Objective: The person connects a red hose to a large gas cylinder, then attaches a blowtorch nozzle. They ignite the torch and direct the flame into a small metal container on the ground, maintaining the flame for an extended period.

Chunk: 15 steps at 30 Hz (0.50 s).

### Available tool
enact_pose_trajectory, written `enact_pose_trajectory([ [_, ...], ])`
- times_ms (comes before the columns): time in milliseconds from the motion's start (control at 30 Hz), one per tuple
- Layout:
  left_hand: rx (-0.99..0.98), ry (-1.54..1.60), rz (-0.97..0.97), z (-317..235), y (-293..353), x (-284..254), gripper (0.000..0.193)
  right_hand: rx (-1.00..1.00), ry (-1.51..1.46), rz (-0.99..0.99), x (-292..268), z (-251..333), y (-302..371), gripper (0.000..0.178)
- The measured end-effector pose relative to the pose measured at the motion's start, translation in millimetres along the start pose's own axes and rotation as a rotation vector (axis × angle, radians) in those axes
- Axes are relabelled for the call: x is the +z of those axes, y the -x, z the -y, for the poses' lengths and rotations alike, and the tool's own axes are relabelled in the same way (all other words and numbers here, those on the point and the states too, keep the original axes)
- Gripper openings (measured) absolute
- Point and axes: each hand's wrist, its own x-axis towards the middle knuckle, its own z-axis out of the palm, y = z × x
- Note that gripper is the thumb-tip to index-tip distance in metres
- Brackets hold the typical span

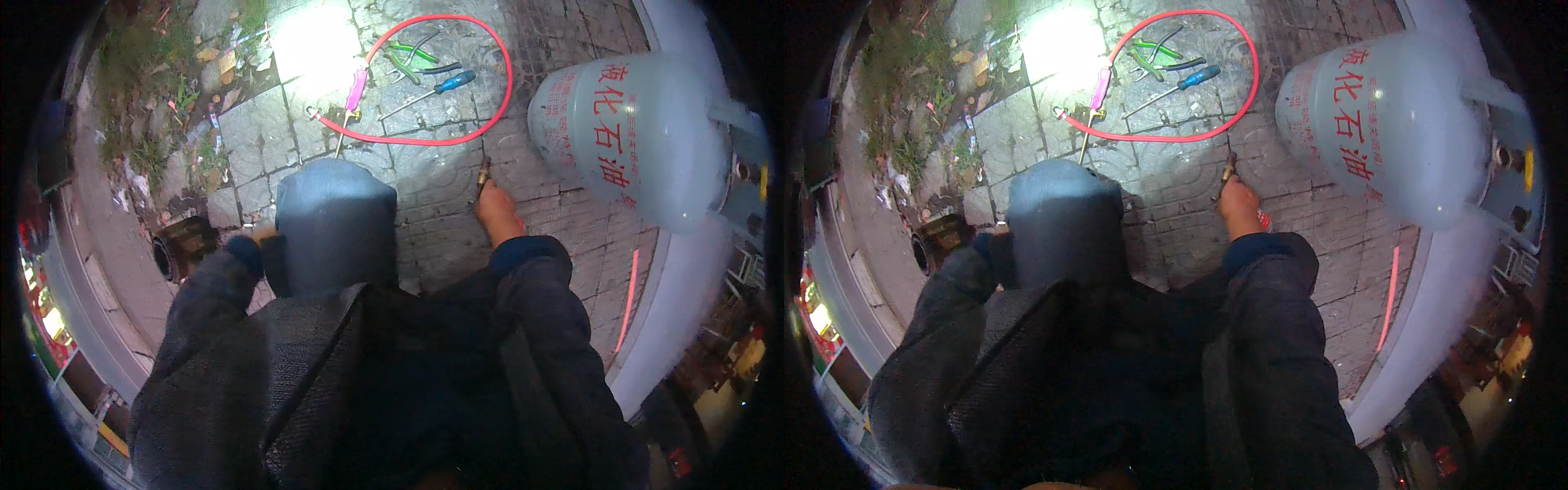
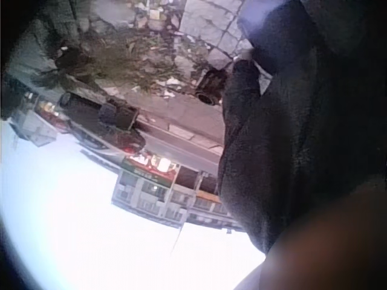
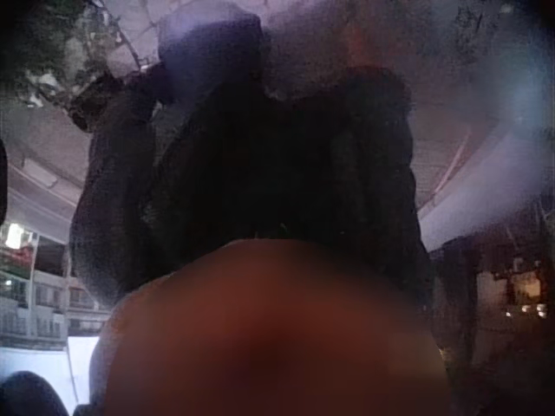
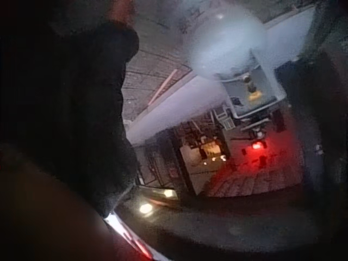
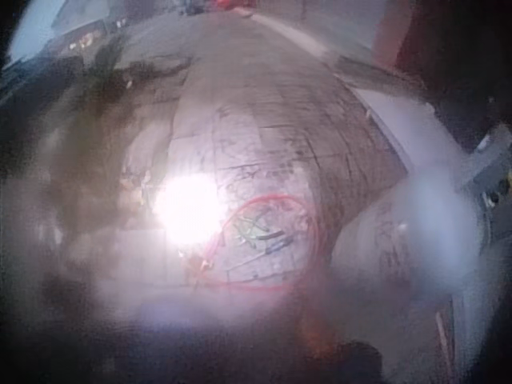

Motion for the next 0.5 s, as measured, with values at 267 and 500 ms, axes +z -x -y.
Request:
enact_pose_trajectory([
  [267, 0.032, 0.147, -0.543, -91, -170, -31, 0.036, 0.010, -0.094, 0.041, 10, -16, 30, 0.055],
  [500, 0.281, 0.542, -0.478, -66, -282, -54, 0.023, -0.111, -0.488, -0.191, -36, -39, 102, 0.051],
])
